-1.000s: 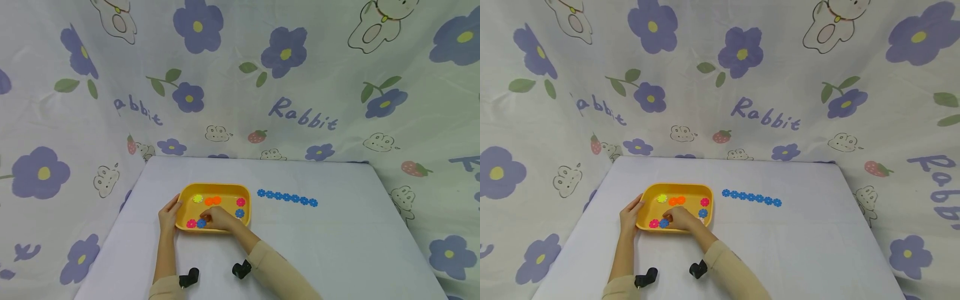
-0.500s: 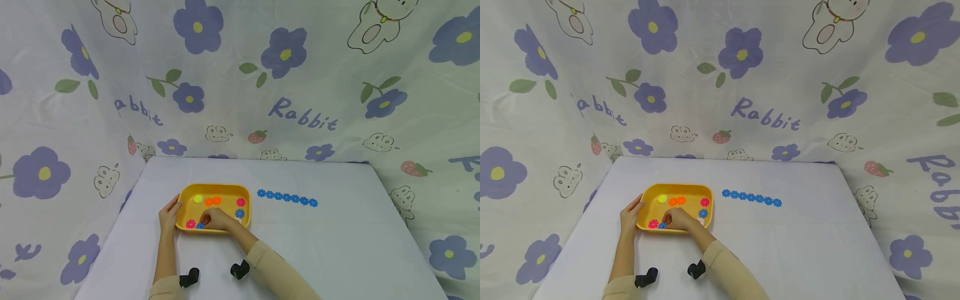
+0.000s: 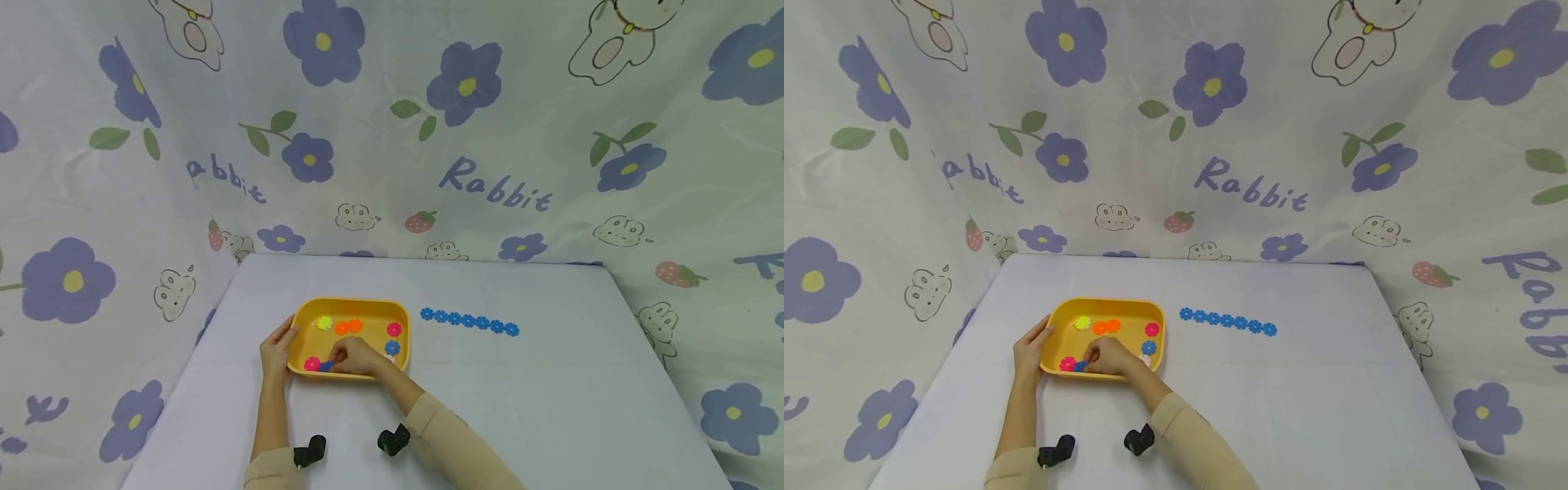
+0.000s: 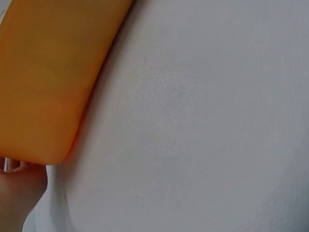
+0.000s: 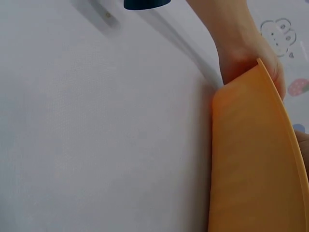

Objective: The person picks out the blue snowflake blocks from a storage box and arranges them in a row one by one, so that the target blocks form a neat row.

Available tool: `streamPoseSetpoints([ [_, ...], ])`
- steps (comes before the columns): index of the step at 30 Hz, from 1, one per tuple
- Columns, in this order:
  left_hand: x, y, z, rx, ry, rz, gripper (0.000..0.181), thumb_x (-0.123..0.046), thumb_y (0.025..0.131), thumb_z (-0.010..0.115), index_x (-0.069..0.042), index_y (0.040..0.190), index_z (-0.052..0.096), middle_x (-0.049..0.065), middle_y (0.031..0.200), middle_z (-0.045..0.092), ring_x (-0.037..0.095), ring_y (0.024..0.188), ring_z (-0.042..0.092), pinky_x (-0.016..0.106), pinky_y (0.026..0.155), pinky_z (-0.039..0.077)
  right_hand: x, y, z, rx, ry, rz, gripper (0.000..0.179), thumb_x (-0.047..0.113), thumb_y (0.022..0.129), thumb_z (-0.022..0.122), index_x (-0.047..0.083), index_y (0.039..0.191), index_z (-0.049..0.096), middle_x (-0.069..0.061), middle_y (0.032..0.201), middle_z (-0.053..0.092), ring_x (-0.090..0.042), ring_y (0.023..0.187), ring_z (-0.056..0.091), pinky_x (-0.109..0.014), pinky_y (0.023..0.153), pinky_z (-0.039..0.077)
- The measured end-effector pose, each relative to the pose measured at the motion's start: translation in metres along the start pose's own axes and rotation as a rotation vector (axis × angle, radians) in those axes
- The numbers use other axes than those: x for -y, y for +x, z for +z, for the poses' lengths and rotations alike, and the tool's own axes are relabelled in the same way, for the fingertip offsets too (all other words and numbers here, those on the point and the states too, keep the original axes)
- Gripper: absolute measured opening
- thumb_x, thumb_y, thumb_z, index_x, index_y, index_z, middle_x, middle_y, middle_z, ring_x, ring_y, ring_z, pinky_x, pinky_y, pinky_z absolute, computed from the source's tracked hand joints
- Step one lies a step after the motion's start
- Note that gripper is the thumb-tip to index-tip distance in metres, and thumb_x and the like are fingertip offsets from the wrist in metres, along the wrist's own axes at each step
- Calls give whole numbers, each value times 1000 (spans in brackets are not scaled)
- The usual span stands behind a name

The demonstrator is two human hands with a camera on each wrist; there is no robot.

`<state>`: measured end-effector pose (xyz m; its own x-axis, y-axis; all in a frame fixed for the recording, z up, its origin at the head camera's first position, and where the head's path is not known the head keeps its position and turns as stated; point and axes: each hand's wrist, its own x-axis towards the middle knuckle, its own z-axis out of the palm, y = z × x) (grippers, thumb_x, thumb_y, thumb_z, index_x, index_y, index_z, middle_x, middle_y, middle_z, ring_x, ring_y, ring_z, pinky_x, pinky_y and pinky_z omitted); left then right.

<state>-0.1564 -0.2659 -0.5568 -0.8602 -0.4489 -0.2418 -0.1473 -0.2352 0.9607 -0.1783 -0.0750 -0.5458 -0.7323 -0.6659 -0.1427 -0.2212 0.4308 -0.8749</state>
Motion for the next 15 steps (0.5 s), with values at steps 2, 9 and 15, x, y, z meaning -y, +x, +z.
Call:
streamPoseSetpoints([
  [2,0,0,0,-8,1,0,44,-15,89,66,-2,130,55,-22,98,66,2,109,56,15,92,46,0,0,-1,-32,28,-9,10,7,78,75,5,77,65,6,67,58,-3,62,51,-14,58,48],
  [9,0,1,0,-18,35,5,44,-16,90,65,-4,131,55,-6,125,61,7,116,54,15,93,45,-1,4,-4,-231,183,18,15,3,79,72,-1,92,67,-3,72,61,-11,63,58,-18,57,52],
  [15,0,1,1,-14,28,-1,45,-15,90,64,-3,132,53,0,130,58,13,123,50,15,95,44,-1,6,-8,-267,482,20,35,-9,87,59,-4,121,61,-21,82,63,-42,80,66,-43,71,58],
])
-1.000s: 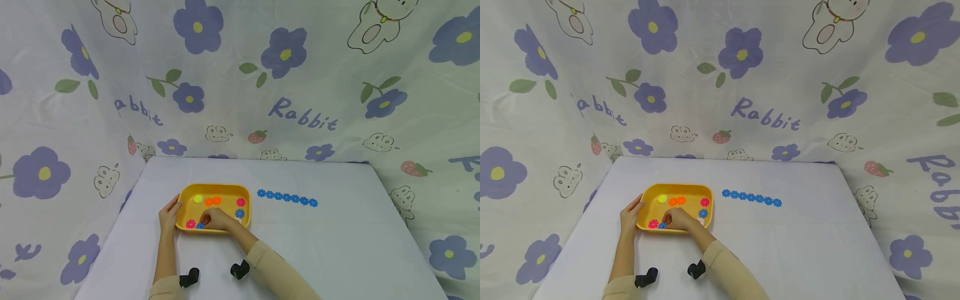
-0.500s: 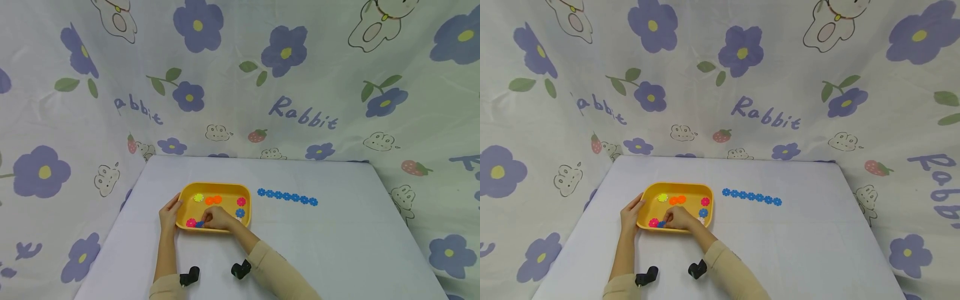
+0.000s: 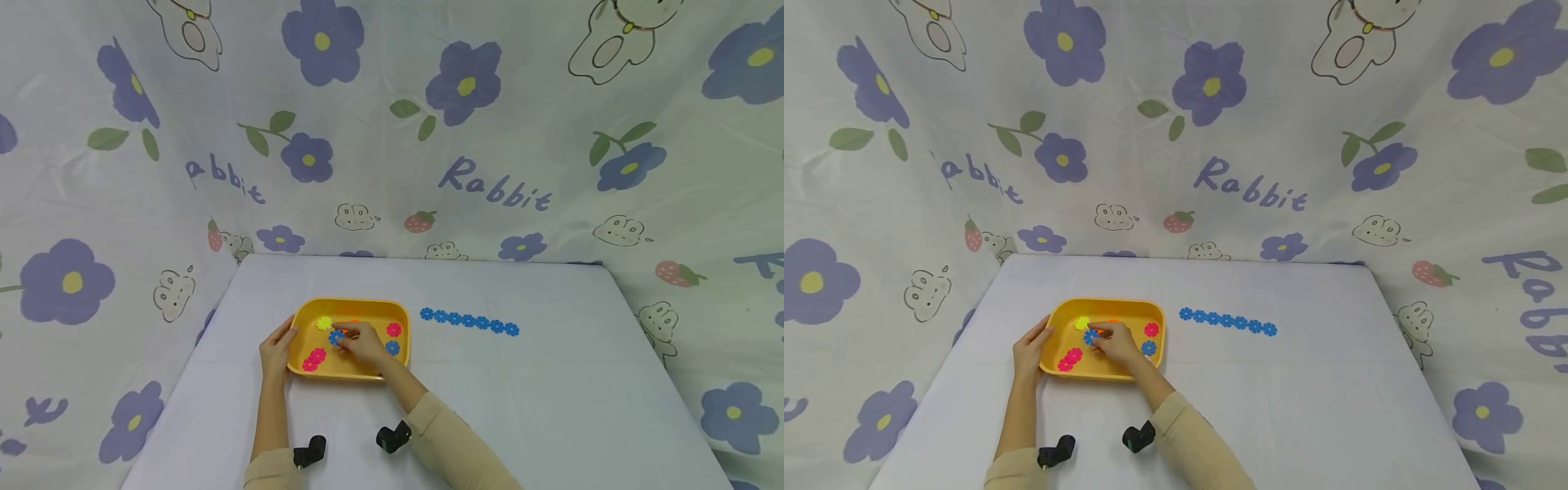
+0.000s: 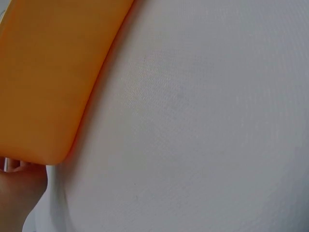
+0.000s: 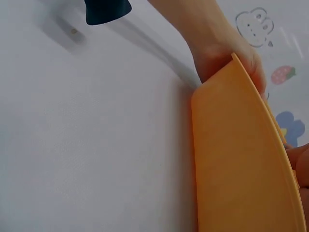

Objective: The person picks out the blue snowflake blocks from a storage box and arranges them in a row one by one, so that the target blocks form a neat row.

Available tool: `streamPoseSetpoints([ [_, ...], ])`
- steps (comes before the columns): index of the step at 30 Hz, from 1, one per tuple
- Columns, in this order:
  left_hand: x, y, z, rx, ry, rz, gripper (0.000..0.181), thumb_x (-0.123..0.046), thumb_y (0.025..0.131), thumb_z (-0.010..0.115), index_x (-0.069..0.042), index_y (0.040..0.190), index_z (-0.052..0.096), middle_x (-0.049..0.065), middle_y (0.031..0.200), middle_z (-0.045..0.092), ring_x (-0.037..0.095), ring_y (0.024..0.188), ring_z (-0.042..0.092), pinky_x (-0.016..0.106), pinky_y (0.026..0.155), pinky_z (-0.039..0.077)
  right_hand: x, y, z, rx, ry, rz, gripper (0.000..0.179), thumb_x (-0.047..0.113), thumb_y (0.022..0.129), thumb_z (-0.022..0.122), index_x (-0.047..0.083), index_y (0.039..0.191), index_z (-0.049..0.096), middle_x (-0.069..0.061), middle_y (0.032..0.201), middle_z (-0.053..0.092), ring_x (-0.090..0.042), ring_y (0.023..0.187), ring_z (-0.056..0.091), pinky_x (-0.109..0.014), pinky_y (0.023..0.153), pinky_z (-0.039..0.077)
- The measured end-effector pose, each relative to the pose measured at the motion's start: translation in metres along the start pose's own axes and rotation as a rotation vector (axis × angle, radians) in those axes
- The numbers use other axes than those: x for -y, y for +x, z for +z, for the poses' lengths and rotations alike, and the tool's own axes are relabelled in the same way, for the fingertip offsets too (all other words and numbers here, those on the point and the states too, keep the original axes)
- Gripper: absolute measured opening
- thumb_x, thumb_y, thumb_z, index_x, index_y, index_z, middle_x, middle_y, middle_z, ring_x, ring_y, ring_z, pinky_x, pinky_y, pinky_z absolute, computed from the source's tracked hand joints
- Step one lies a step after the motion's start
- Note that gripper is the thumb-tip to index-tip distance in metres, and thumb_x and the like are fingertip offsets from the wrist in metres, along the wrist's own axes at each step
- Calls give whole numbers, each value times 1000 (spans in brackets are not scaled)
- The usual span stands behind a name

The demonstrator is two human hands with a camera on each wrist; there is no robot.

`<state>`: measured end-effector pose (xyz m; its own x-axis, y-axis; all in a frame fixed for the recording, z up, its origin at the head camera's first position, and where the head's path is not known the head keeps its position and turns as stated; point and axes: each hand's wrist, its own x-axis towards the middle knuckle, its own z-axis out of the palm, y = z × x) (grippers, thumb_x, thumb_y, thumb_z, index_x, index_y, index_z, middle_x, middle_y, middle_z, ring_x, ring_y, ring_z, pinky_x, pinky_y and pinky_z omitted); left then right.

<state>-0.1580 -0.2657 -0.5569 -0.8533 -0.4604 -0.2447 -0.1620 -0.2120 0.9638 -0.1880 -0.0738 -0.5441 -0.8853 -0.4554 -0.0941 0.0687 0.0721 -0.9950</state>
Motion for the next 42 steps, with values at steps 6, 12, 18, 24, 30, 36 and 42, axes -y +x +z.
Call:
streamPoseSetpoints([
  [6,0,0,0,5,0,3,44,-15,90,64,-3,132,54,1,132,56,15,125,48,16,96,44,4,0,-4,35,107,15,39,-8,83,65,-7,122,59,-18,97,60,-37,83,68,-43,76,57],
  [12,-1,0,0,6,4,1,43,-13,90,63,-2,131,53,8,135,52,16,127,47,15,95,44,3,-3,-7,27,41,-30,43,-2,78,73,-5,120,62,-16,109,64,-21,84,69,-28,75,58],
  [18,-1,-1,0,5,0,1,43,-14,91,63,-2,132,53,7,134,53,16,126,47,15,95,44,1,-13,-16,-5,-75,-80,42,8,77,77,-4,115,65,-12,105,68,-12,80,66,-21,73,56],
  [24,-1,-1,0,2,-9,0,43,-13,91,62,-2,132,53,1,129,58,16,126,47,16,96,44,6,-27,-30,3,-138,-111,41,14,78,78,-1,114,67,-7,95,69,-10,75,61,-20,70,56],
  [30,-1,-1,0,3,-10,-3,44,-13,91,62,-1,132,53,3,133,55,17,128,46,17,98,43,22,-43,-47,-3,-192,-170,36,11,78,77,-1,111,67,-7,85,67,-10,70,58,-17,65,55],
  [36,0,-1,0,9,-1,-13,45,-15,91,62,-3,133,52,7,136,52,16,126,47,16,96,44,50,-71,-76,-39,-272,-281,34,1,79,73,-11,109,64,-17,80,62,-16,69,54,-17,62,51],
  [42,-1,0,0,15,9,-11,44,-16,92,62,-4,133,52,11,139,48,16,128,46,16,98,43,42,-89,-120,-166,-340,-363,31,0,78,74,-11,105,65,-19,77,58,-24,66,51,-21,59,47],
])
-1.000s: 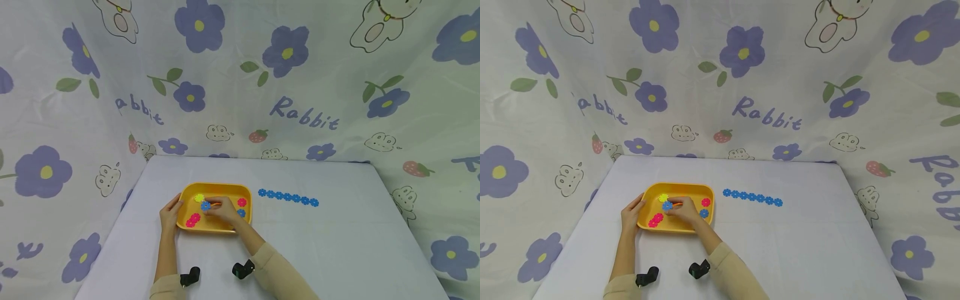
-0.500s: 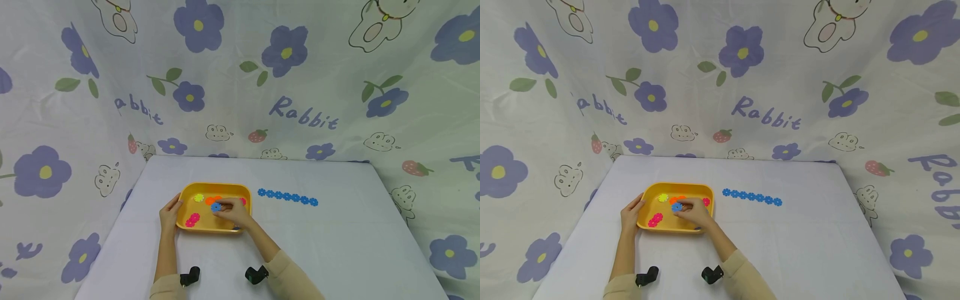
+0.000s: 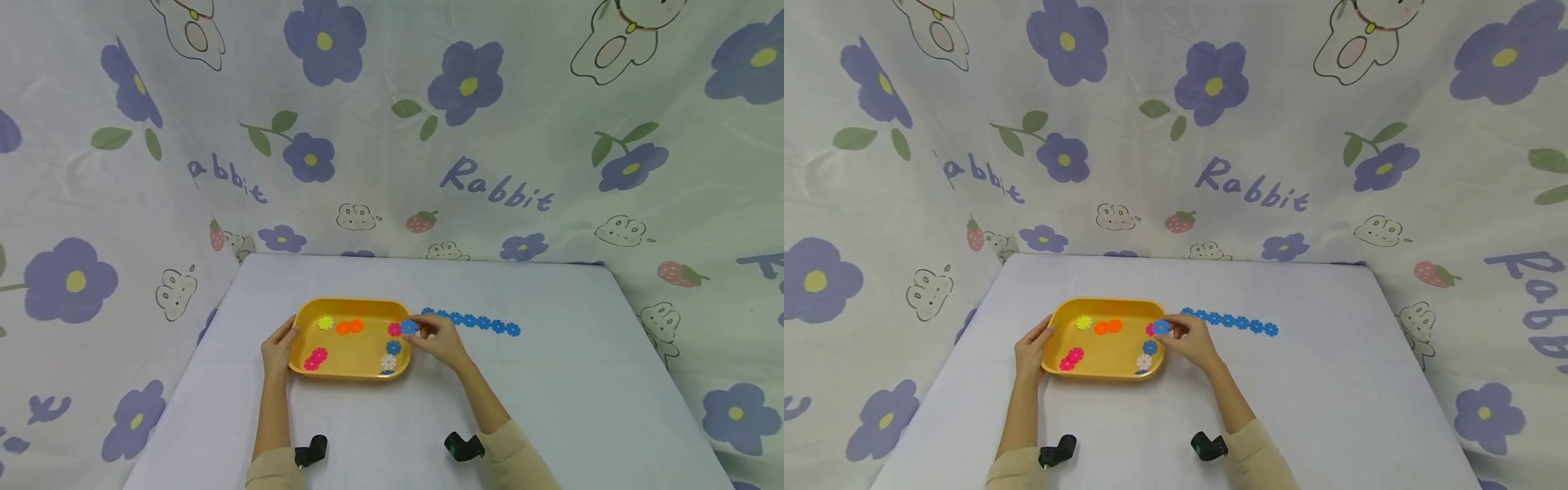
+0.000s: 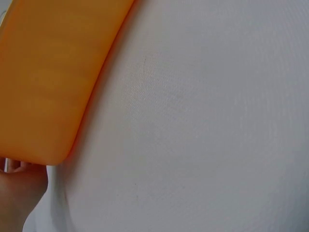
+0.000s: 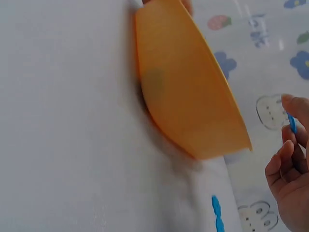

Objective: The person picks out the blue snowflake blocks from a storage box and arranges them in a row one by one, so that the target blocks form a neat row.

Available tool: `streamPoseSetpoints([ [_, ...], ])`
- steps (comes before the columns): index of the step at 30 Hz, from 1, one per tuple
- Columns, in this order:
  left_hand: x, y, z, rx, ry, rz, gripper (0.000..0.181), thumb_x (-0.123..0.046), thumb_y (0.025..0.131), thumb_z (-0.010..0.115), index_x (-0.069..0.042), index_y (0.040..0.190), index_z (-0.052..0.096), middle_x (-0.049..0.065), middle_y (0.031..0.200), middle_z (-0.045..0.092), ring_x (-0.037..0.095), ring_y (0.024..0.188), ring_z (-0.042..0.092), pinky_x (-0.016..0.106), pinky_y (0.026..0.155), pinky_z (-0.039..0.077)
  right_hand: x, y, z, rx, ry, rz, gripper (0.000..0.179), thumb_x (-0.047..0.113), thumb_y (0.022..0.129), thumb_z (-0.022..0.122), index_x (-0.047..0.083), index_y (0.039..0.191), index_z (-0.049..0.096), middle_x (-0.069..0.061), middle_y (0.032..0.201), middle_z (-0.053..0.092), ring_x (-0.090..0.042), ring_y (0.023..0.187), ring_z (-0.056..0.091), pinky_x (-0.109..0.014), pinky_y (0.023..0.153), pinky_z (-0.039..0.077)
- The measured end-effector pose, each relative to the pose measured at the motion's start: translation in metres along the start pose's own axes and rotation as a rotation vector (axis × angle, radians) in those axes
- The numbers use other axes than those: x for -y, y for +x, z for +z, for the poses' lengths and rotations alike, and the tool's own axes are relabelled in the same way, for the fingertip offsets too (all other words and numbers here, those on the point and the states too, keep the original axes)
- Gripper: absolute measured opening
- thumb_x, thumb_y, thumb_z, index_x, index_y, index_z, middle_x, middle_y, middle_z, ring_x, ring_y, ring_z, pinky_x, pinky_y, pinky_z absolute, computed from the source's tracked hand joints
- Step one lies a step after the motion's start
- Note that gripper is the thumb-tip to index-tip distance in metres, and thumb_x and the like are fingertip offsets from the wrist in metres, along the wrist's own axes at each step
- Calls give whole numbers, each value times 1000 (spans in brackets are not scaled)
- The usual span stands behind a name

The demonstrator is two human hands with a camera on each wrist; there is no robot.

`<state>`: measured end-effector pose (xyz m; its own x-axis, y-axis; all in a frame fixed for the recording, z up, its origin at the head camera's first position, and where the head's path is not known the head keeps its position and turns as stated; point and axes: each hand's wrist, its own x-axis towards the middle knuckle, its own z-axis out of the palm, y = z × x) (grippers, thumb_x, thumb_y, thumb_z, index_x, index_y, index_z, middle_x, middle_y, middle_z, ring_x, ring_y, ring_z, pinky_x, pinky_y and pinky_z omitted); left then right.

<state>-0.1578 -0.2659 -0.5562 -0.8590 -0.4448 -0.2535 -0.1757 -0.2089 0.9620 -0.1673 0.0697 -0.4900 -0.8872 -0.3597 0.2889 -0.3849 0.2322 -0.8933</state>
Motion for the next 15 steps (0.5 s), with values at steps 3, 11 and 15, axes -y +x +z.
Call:
streamPoseSetpoints([
  [3,0,0,1,4,-1,0,45,-16,91,62,-3,133,52,10,139,49,16,127,46,17,98,43,-10,-10,-25,-98,-91,-35,30,-1,76,75,-12,102,65,-23,80,59,-38,67,51,-28,59,49],
  [11,-3,-3,1,0,-12,-12,45,-16,91,62,-4,133,52,5,137,51,14,127,46,17,98,43,-79,-32,-78,-280,-193,67,34,8,74,80,-3,104,69,-21,86,61,-28,75,52,-27,65,44],
  [15,-3,-3,1,11,-15,-11,45,-15,92,61,-3,134,51,9,139,49,15,128,45,18,99,42,-95,-44,-100,-357,-228,130,36,11,74,79,-3,105,69,-20,89,62,-29,79,52,-29,67,44],
])
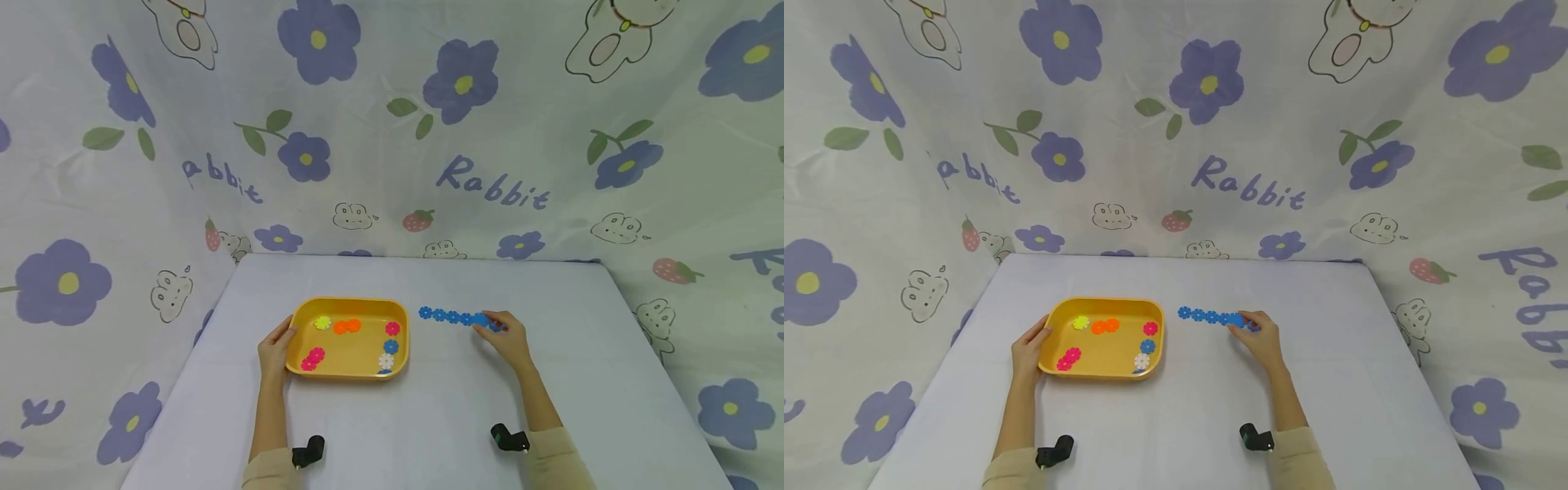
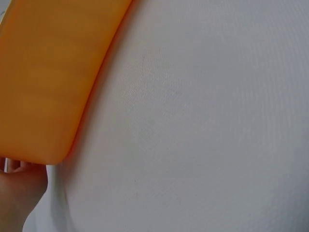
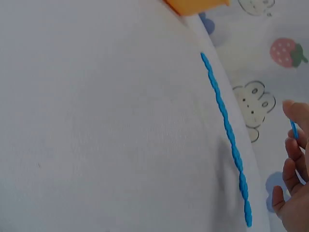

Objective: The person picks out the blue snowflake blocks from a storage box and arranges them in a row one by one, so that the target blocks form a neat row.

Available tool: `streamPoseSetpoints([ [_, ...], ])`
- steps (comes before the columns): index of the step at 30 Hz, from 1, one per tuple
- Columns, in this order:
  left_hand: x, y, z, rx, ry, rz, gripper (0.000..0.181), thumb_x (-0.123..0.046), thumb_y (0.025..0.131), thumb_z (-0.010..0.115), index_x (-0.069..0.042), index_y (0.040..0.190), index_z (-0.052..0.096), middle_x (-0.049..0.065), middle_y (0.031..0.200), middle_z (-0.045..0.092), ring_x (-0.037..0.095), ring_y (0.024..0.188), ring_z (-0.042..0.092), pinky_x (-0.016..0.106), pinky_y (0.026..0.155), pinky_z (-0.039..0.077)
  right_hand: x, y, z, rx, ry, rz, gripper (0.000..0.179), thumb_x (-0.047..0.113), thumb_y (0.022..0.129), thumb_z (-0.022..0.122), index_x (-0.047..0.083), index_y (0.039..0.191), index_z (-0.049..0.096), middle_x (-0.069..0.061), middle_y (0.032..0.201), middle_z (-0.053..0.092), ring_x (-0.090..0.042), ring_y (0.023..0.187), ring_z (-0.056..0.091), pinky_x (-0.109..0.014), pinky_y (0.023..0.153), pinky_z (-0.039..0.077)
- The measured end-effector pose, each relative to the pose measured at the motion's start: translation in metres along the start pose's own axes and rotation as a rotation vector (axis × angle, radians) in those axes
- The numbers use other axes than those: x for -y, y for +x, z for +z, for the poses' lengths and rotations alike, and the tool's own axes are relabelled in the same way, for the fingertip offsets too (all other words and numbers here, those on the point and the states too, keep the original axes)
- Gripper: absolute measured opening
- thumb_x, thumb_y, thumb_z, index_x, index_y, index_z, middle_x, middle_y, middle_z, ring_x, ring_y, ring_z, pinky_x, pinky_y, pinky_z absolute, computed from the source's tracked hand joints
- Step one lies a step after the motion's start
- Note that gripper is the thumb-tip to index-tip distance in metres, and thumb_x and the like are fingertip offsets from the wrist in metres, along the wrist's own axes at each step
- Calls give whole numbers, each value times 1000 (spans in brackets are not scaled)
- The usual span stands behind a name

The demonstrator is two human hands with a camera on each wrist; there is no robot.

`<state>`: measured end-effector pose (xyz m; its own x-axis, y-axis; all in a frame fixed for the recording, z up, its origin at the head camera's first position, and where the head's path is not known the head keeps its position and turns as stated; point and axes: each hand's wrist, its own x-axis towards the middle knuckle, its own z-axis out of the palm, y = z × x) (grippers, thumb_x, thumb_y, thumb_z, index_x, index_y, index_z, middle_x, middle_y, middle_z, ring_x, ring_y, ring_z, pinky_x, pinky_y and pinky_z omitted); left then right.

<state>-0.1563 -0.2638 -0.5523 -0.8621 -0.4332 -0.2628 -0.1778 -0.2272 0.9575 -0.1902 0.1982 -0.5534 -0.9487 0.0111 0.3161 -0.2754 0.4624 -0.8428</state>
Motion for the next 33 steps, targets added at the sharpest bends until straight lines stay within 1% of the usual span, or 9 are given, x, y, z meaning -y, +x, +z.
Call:
streamPoseSetpoints([
  [4,0,0,0,5,-3,-1,45,-15,92,61,-3,134,50,8,139,49,15,127,46,20,100,42,-18,-2,-18,-96,-70,-25,35,8,72,80,-6,103,69,-22,90,64,-33,81,53,-37,67,43],
  [6,0,0,0,8,-5,1,46,-15,92,61,-2,135,50,8,139,49,15,127,46,20,101,41,-26,-4,-28,-139,-103,-6,35,8,73,79,-7,103,68,-23,91,63,-33,83,53,-39,70,42],
  [11,1,0,0,0,-2,5,45,-15,92,61,-3,134,51,7,138,50,15,127,47,20,100,42,-39,-11,-50,-188,-140,143,38,12,79,75,-8,109,65,-23,99,60,-28,90,49,-35,77,40],
  [16,0,0,0,-5,12,14,43,-16,93,60,-5,133,52,5,138,51,16,128,46,18,100,42,-53,-14,-62,-191,-166,255,41,12,81,73,-10,114,62,-25,107,58,-31,100,48,-40,85,41],
  [21,1,0,-1,-7,13,15,44,-15,92,60,-4,134,51,5,136,52,16,128,46,18,99,42,-59,-14,-66,-142,-199,282,43,14,81,73,-9,116,61,-28,112,57,-39,109,48,-52,94,40],
  [24,2,1,0,-9,6,16,45,-15,92,61,-2,134,51,3,135,54,17,127,47,18,98,43,-61,-12,-68,-76,-287,273,44,18,83,71,-8,118,60,-30,116,55,-44,112,46,-62,97,33],
  [27,2,1,0,-9,5,19,45,-15,92,61,-1,134,50,2,134,55,16,127,47,18,98,43,-61,-10,-70,-9,-374,269,49,22,85,69,-7,122,57,-30,120,53,-46,111,45,-67,95,27],
  [29,2,1,0,-11,3,19,45,-15,92,61,-1,134,50,2,134,55,16,126,47,17,97,43,-62,-9,-71,21,-389,280,51,24,85,68,-6,125,55,-30,121,53,-45,110,45,-67,94,25],
  [33,1,0,0,-13,3,17,45,-14,92,61,-1,133,51,4,134,55,16,126,47,18,98,43,-62,-9,-72,46,-348,304,58,26,83,71,-7,128,52,-30,124,51,-46,113,44,-69,94,22],
])
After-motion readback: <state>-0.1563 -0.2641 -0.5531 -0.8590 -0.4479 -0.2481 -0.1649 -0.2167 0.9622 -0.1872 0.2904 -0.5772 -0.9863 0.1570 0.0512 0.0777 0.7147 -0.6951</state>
